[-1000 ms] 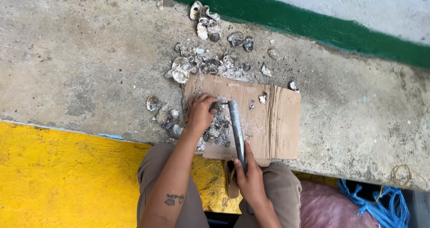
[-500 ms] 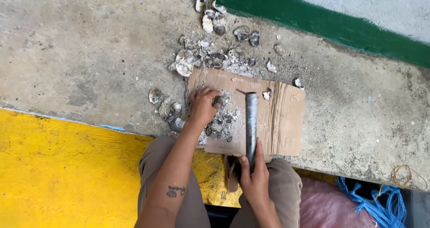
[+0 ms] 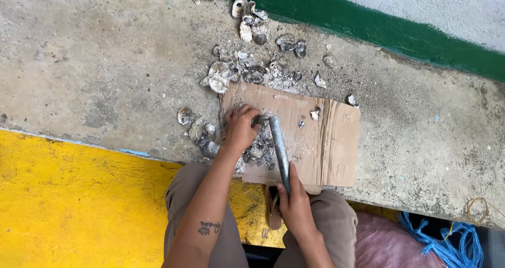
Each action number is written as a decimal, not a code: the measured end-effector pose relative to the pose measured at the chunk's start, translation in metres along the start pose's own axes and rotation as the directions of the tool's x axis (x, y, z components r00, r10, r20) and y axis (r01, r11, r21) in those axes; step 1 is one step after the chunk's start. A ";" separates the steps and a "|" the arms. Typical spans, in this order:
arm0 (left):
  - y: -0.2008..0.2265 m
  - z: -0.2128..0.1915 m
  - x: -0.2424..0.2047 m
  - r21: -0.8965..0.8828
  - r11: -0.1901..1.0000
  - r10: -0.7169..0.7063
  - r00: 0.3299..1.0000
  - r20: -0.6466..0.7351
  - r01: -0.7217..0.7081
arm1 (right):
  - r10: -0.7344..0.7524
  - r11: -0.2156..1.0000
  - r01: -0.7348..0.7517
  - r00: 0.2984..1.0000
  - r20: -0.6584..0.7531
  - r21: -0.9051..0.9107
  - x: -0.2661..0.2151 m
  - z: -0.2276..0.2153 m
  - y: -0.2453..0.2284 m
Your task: The recorder is using a heavy metal pipe to crush empty sea shells into small fragments on a piece of cardboard on a concrete floor.
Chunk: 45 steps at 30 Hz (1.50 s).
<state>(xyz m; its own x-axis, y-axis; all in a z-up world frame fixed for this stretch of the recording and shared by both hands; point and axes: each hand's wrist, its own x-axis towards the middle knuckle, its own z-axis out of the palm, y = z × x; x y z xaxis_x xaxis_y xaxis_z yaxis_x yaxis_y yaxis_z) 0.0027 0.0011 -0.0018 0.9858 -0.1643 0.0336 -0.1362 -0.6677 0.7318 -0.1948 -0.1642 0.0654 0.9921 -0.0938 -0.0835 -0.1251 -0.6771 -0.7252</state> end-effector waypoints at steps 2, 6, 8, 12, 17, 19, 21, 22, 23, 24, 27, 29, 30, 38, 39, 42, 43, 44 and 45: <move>0.002 -0.001 0.000 -0.008 1.000 0.005 1.000 -0.001 -0.005 | 0.044 0.999 -0.044 0.999 0.001 0.015 0.000 -0.007 -0.008; 0.003 -0.005 0.002 0.003 1.000 0.022 0.999 -0.025 -0.022 | -0.027 1.000 0.028 0.983 -0.182 0.000 -0.007 -0.011 -0.018; 0.001 -0.001 -0.001 0.006 1.000 0.020 1.000 -0.014 -0.020 | -0.077 0.997 0.076 0.982 -0.173 -0.008 -0.009 -0.006 -0.008; 0.003 -0.003 0.001 0.017 1.000 0.018 1.000 0.002 -0.018 | 0.232 0.970 -0.237 0.969 0.088 0.051 0.009 -0.007 -0.012; 0.005 -0.005 -0.005 0.003 1.000 0.004 1.000 0.012 -0.004 | 0.119 0.993 -0.119 0.989 -0.088 0.011 -0.007 -0.016 -0.020; 0.006 -0.006 0.002 -0.008 1.000 0.024 1.000 -0.015 -0.025 | 0.068 0.997 -0.071 0.983 -0.170 -0.015 0.000 -0.014 -0.020; 0.005 -0.004 0.002 0.000 1.000 -0.018 0.999 0.033 0.018 | 0.181 0.982 -0.176 0.981 0.073 -0.072 0.008 -0.010 -0.019; 0.006 -0.005 0.001 0.000 1.000 -0.016 0.999 0.035 0.016 | 0.183 0.981 -0.178 0.981 0.071 -0.071 0.007 -0.011 -0.019; 0.008 -0.005 0.001 0.000 1.000 -0.021 0.999 0.040 0.021 | 0.180 0.983 -0.177 0.982 0.060 -0.041 0.006 -0.012 -0.019; 0.008 -0.006 0.004 0.001 1.000 -0.024 0.999 0.037 0.024 | 0.170 0.985 -0.169 0.984 0.048 -0.011 0.009 -0.012 -0.018; 0.004 -0.004 0.001 -0.002 1.000 0.021 1.000 0.003 -0.021 | -0.016 1.000 0.018 0.995 -0.097 0.019 -0.001 -0.016 -0.022; 0.006 -0.003 -0.004 -0.001 1.000 0.010 1.000 0.012 -0.010 | 0.034 0.999 -0.032 0.994 -0.108 0.019 -0.009 -0.011 -0.018; 0.007 -0.007 -0.001 0.010 1.000 0.007 1.000 0.001 -0.007 | 0.063 0.998 -0.061 0.990 -0.124 0.026 -0.006 -0.008 -0.016; 0.001 -0.003 0.002 0.019 1.000 0.024 1.000 -0.018 -0.024 | 0.114 0.993 -0.113 0.993 -0.036 0.018 0.000 -0.010 -0.022; 0.000 0.000 -0.001 0.026 0.999 0.037 0.999 -0.028 -0.036 | 0.020 1.000 -0.021 0.993 -0.117 -0.006 -0.005 -0.010 -0.019; 0.001 0.000 -0.001 0.037 0.999 0.029 1.000 0.003 -0.029 | 0.216 0.976 -0.216 0.971 0.099 -0.012 0.005 -0.003 -0.007; 0.006 0.001 -0.002 0.041 0.999 0.027 1.000 -0.004 -0.027 | 0.209 0.978 -0.209 0.972 0.102 -0.010 -0.001 -0.003 0.001; 0.008 -0.002 -0.003 0.064 0.997 0.033 0.999 -0.023 -0.031 | 0.096 0.995 -0.096 0.995 0.011 -0.009 -0.002 0.000 0.008; 0.010 -0.005 -0.003 0.086 0.996 0.038 0.998 -0.043 -0.035 | -0.020 1.000 0.019 0.997 -0.080 -0.014 -0.003 0.003 0.013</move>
<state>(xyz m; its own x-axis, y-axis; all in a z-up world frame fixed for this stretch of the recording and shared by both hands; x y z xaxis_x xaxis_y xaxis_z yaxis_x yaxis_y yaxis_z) -0.0016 -0.0010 0.0086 0.9831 -0.1588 0.0906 -0.1782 -0.7219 0.6687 -0.1996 -0.1709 0.0540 0.9903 -0.1385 -0.0141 -0.1067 -0.6891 -0.7168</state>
